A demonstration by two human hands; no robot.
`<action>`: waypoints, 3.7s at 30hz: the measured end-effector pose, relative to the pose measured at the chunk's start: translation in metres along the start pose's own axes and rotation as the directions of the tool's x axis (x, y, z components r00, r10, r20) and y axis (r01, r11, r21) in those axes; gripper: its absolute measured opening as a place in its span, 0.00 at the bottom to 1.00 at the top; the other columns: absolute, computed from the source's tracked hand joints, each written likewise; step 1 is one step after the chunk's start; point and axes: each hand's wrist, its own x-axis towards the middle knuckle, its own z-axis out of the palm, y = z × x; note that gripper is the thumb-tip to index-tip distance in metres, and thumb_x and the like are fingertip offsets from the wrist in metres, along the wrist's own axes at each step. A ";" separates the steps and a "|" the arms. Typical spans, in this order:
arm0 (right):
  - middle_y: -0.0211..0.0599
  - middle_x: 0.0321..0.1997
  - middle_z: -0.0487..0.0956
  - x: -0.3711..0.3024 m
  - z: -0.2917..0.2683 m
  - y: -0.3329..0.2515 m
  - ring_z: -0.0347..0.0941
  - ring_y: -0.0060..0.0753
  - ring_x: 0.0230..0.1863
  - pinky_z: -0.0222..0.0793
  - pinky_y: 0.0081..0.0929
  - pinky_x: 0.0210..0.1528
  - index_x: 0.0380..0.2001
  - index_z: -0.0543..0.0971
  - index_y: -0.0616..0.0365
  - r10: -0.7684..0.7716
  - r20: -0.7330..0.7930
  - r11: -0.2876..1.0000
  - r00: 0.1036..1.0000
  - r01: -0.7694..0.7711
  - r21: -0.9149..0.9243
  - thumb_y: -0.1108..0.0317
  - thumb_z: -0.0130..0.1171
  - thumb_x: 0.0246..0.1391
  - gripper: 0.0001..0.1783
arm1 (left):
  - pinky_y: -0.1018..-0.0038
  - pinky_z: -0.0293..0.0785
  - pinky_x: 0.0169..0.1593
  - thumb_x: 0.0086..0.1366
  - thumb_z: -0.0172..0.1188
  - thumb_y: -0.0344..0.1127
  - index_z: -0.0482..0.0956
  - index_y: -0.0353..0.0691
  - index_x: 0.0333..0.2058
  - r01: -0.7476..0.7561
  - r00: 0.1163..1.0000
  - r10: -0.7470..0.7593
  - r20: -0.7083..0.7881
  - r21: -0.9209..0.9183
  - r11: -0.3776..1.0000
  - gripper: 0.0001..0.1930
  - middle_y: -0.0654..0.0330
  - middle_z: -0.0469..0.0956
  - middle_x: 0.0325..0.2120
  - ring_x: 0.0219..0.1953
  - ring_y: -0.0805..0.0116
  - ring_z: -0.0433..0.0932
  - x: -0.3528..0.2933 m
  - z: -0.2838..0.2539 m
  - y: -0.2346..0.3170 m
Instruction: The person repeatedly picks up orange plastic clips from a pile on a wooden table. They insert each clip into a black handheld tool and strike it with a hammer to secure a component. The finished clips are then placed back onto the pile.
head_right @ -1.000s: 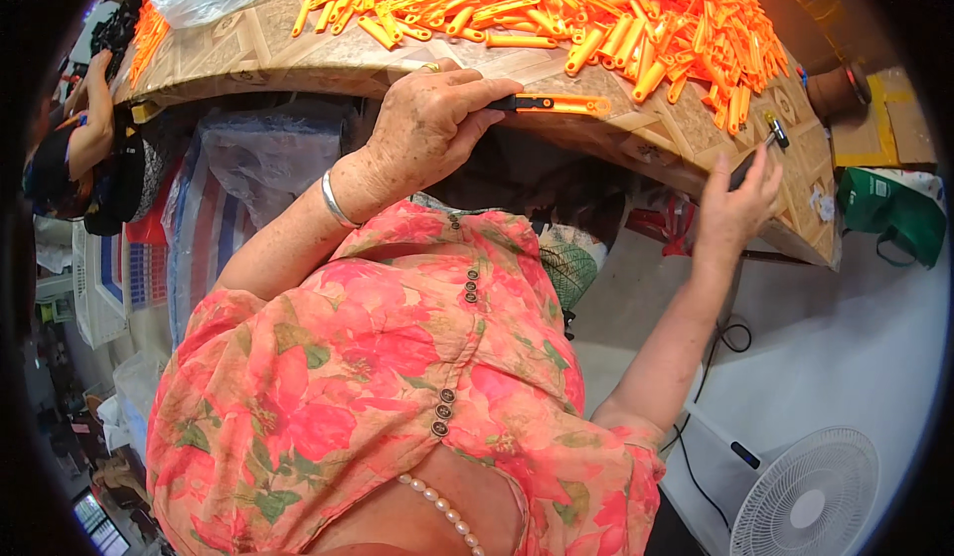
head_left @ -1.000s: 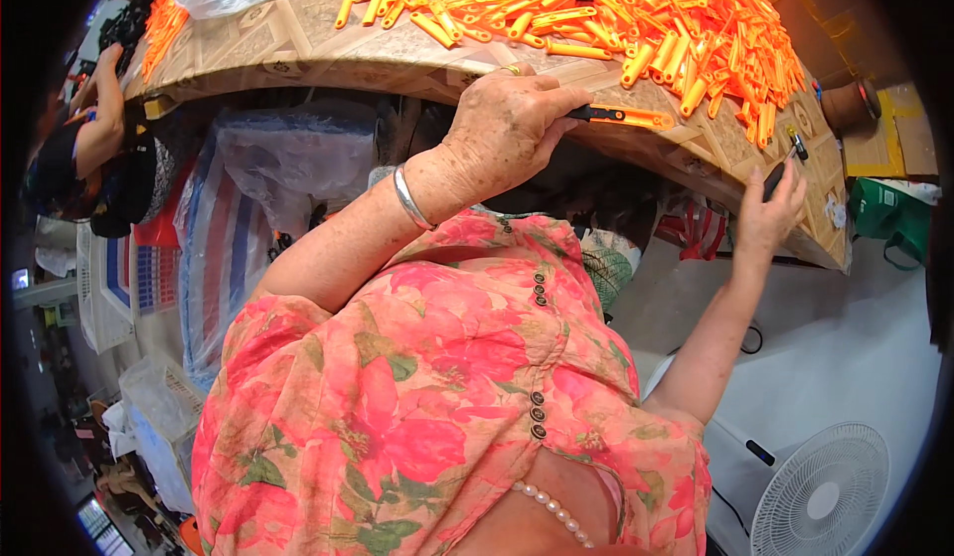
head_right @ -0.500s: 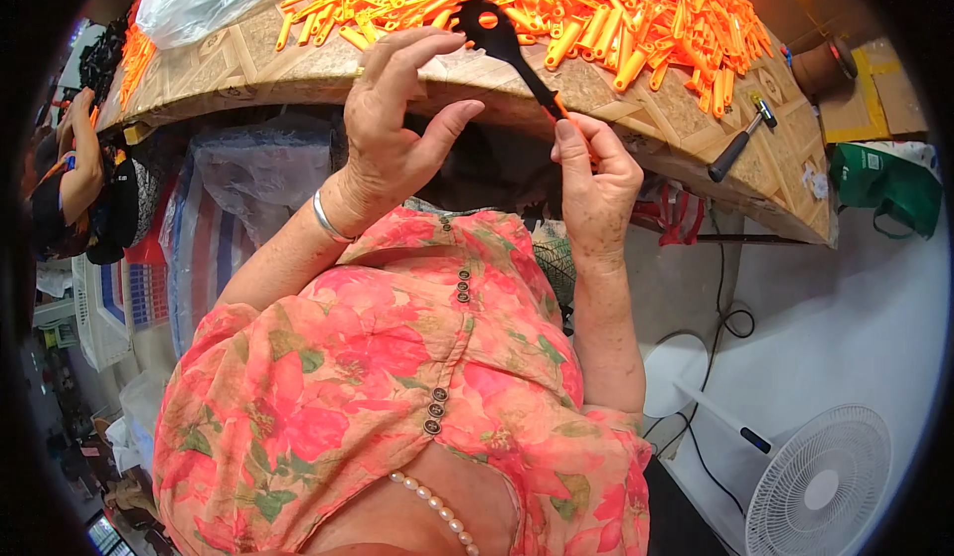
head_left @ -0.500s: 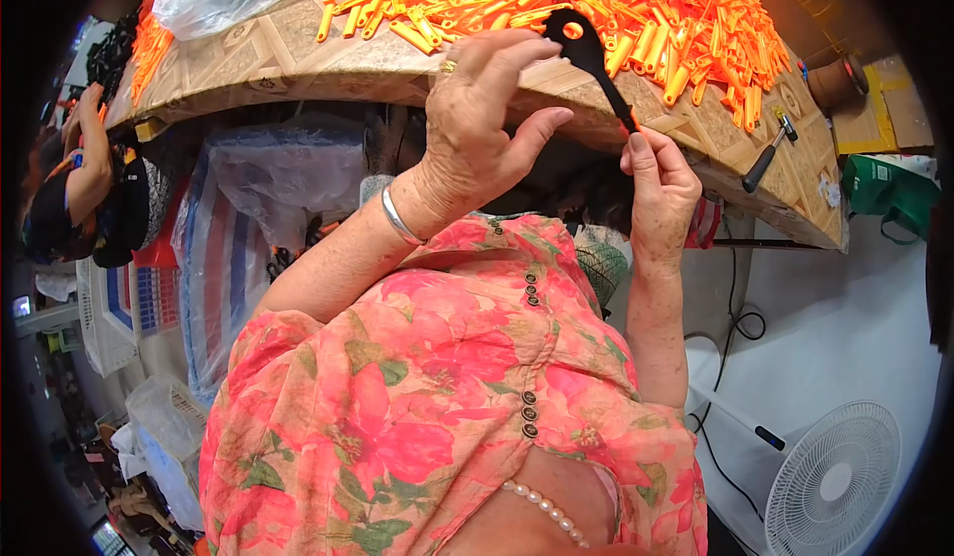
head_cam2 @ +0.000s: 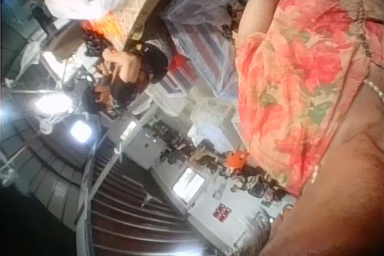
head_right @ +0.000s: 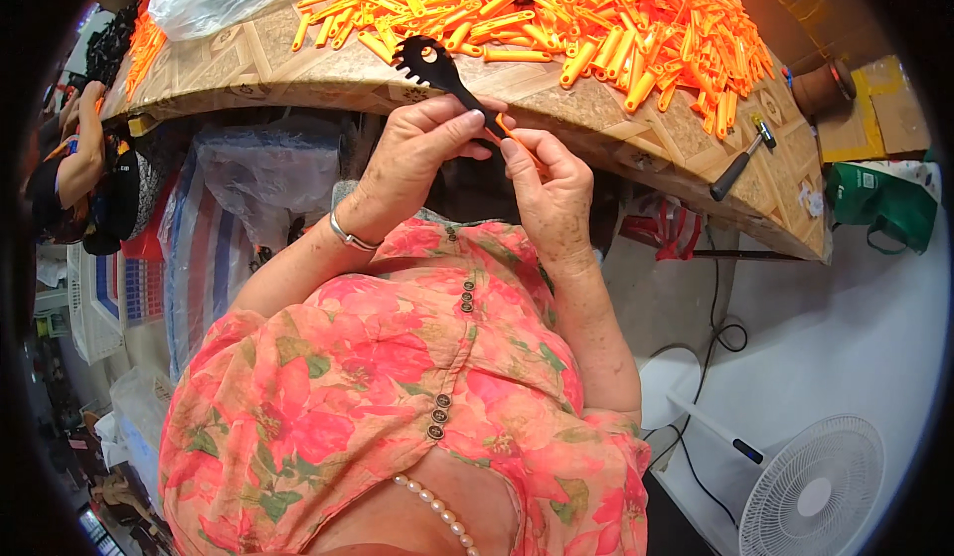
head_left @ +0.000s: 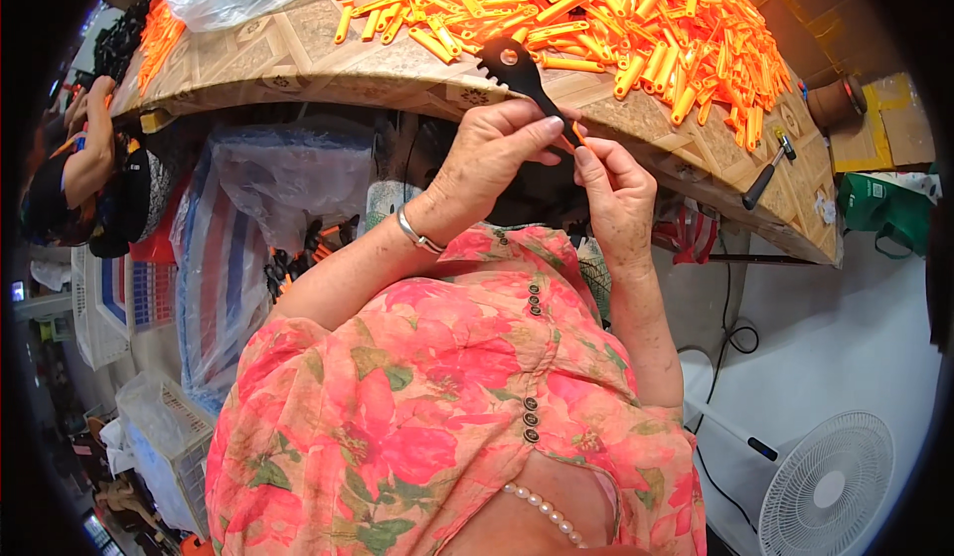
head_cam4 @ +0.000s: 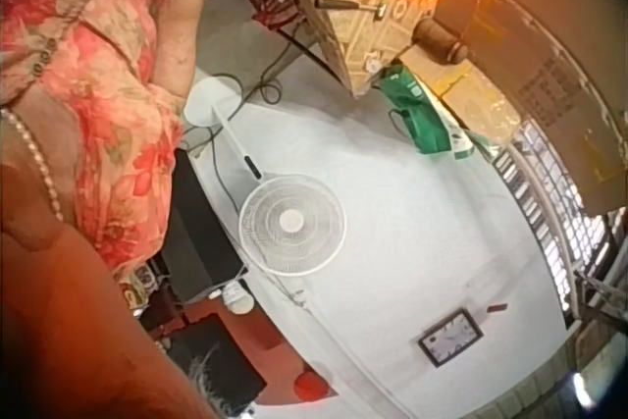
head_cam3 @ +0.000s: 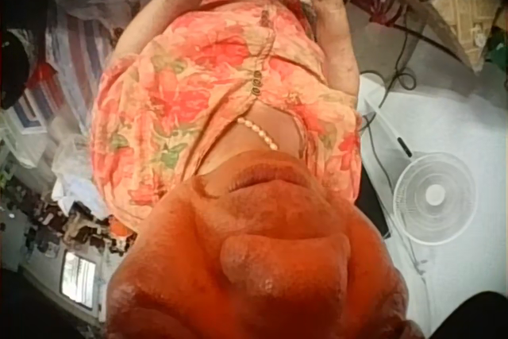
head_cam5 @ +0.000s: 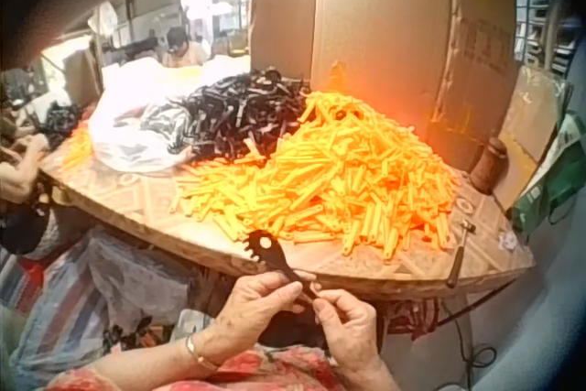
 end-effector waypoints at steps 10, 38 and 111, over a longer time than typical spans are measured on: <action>0.37 0.45 0.75 0.088 -0.001 0.019 0.69 0.41 0.47 0.64 0.39 0.50 0.46 0.80 0.54 -0.525 0.172 0.392 0.834 0.416 -0.820 0.63 0.60 0.53 0.17 | 0.75 0.80 0.41 0.67 0.56 0.32 0.74 0.35 0.46 -0.014 0.911 -0.132 -0.391 -0.348 0.937 0.11 0.59 0.80 0.38 0.38 0.70 0.81 0.005 -0.019 -0.004; 0.35 0.36 0.81 0.126 -0.015 0.029 0.75 0.39 0.41 0.64 0.39 0.51 0.37 0.83 0.51 -0.445 0.056 0.402 0.894 0.255 -0.880 0.63 0.59 0.51 0.11 | 0.75 0.81 0.41 0.68 0.54 0.32 0.75 0.35 0.46 0.018 0.912 -0.167 -0.375 -0.370 0.929 0.11 0.55 0.80 0.39 0.38 0.70 0.81 0.000 -0.027 -0.019; 0.30 0.34 0.81 0.200 0.006 0.022 0.75 0.35 0.39 0.64 0.35 0.48 0.34 0.82 0.50 -0.564 0.092 0.453 0.820 0.401 -0.796 0.66 0.62 0.52 0.05 | 0.78 0.80 0.36 0.66 0.57 0.30 0.78 0.34 0.43 0.015 0.959 -0.087 -0.268 -0.260 0.965 0.09 0.57 0.81 0.36 0.38 0.74 0.80 -0.004 -0.032 -0.005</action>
